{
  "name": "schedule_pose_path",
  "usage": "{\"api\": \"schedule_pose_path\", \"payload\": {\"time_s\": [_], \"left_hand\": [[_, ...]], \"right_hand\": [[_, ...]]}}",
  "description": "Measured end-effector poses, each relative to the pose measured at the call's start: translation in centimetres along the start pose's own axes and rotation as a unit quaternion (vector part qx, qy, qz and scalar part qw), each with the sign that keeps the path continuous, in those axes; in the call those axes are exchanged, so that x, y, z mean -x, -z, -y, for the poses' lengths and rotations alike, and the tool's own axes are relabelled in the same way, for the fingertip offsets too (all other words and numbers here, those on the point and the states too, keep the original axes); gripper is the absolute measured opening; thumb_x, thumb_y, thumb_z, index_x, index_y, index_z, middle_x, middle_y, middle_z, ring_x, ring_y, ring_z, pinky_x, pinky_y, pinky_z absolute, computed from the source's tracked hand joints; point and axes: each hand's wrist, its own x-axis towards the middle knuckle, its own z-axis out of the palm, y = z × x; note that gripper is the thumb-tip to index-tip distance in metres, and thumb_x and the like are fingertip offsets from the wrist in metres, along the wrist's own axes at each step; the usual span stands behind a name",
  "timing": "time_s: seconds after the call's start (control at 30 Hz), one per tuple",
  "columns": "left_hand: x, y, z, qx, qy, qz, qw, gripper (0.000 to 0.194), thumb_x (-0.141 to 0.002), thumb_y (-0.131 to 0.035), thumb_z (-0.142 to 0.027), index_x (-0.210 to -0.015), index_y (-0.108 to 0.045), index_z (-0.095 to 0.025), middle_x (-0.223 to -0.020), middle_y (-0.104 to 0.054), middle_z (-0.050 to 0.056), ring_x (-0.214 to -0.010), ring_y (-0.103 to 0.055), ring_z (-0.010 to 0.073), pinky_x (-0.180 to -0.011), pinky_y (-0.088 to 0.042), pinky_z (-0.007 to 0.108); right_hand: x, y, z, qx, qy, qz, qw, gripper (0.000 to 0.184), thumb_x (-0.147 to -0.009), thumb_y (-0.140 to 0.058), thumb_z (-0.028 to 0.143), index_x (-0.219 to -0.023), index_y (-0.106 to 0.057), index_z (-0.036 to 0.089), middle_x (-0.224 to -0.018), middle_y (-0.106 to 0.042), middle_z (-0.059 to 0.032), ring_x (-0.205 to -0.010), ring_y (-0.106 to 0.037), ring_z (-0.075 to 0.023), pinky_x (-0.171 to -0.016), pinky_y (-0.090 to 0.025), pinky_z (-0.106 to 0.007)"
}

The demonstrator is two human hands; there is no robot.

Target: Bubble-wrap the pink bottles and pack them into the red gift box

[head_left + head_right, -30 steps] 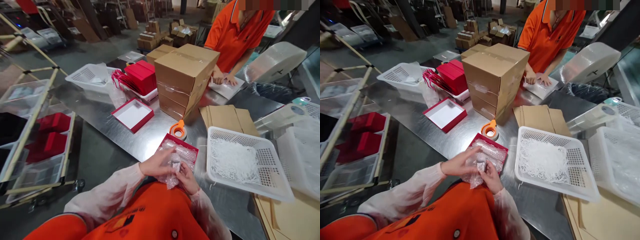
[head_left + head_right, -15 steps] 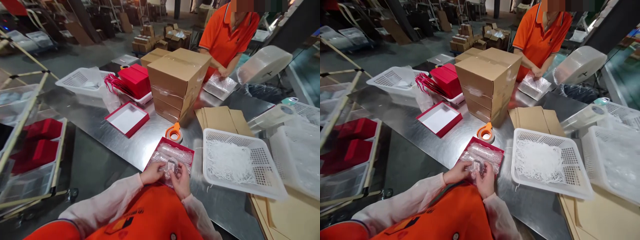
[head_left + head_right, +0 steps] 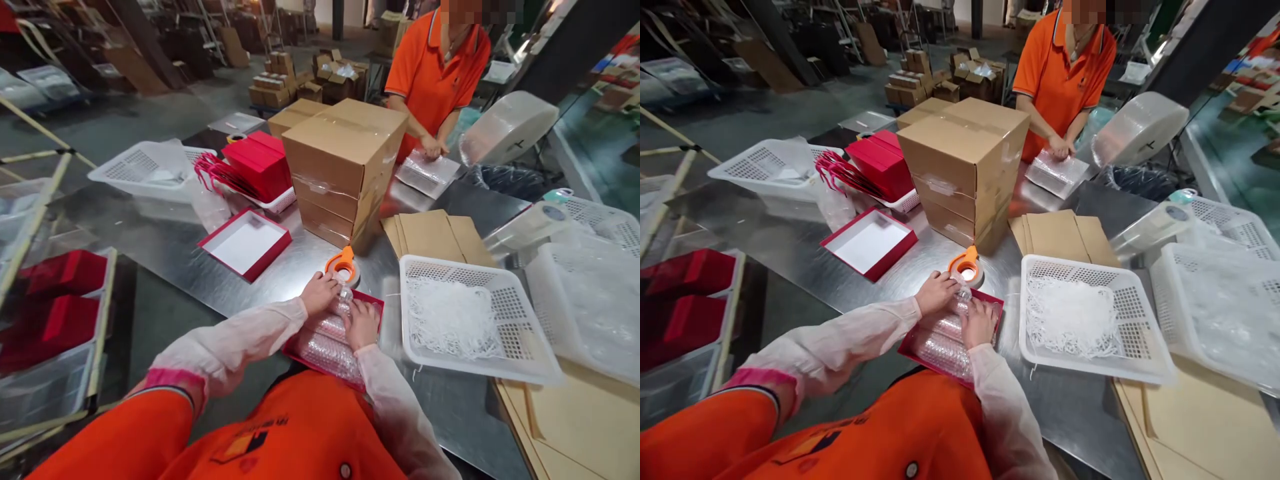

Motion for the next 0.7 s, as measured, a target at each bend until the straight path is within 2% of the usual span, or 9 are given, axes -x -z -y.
{"api": "schedule_pose_path", "payload": {"time_s": [0.1,0.27,0.37,0.47,0.57,0.7], "left_hand": [[-1.5,-0.3,-0.8,-0.043,-0.005,0.075,0.996,0.031,-0.099,-0.042,-0.017,-0.110,-0.070,-0.008,-0.112,-0.068,0.021,-0.119,-0.056,0.0309,-0.095,-0.048,0.044],[-2.4,0.0,-1.7,-0.052,0.037,0.133,0.989,0.033,-0.094,-0.043,-0.009,-0.115,-0.068,-0.006,-0.110,-0.068,0.024,-0.104,-0.067,0.0317,-0.083,-0.053,0.039],[-2.2,0.6,-1.9,-0.041,0.027,0.169,0.984,0.034,-0.092,-0.051,-0.013,-0.122,-0.065,-0.008,-0.105,-0.072,0.021,-0.095,-0.070,0.0318,-0.081,-0.053,0.039],[-2.4,1.1,-2.5,-0.029,0.013,0.205,0.978,0.033,-0.084,-0.064,-0.022,-0.113,-0.068,-0.006,-0.103,-0.073,0.022,-0.097,-0.070,0.0352,-0.081,-0.054,0.040],[-3.1,1.2,-3.2,-0.017,0.025,0.222,0.975,0.039,-0.076,-0.071,-0.026,-0.106,-0.070,-0.002,-0.099,-0.073,0.025,-0.092,-0.070,0.0374,-0.077,-0.055,0.041],[-3.0,1.8,-2.9,0.018,0.025,0.202,0.979,0.036,-0.075,-0.069,-0.025,-0.105,-0.072,-0.006,-0.101,-0.074,0.020,-0.090,-0.070,0.0329,-0.078,-0.055,0.039]], "right_hand": [[0.4,-1.0,-0.2,0.014,0.002,-0.001,1.000,0.035,-0.095,-0.055,0.027,-0.128,-0.067,0.023,-0.137,-0.063,-0.0079,-0.124,-0.047,-0.0299,-0.105,-0.035,-0.048],[0.7,-1.0,-0.3,-0.002,0.000,0.011,1.000,0.036,-0.096,-0.052,0.027,-0.130,-0.065,0.025,-0.139,-0.062,-0.0078,-0.126,-0.044,-0.0307,-0.105,-0.034,-0.050],[0.8,-0.8,-0.2,0.000,-0.007,0.017,1.000,0.036,-0.097,-0.049,0.029,-0.130,-0.065,0.026,-0.139,-0.061,-0.0081,-0.127,-0.043,-0.0313,-0.105,-0.035,-0.051],[0.8,-0.7,-0.1,0.006,-0.007,0.019,1.000,0.037,-0.097,-0.049,0.029,-0.131,-0.065,0.026,-0.139,-0.060,-0.0087,-0.127,-0.043,-0.0312,-0.105,-0.035,-0.052],[0.3,-0.2,0.3,0.014,-0.006,0.025,1.000,0.043,-0.092,-0.051,0.023,-0.134,-0.063,0.025,-0.141,-0.060,-0.0087,-0.125,-0.044,-0.0309,-0.105,-0.034,-0.051],[-1.4,0.8,1.3,0.049,0.004,0.055,0.997,0.054,-0.089,-0.051,0.020,-0.143,-0.055,0.021,-0.148,-0.054,-0.0096,-0.127,-0.045,-0.0303,-0.102,-0.036,-0.049]]}}
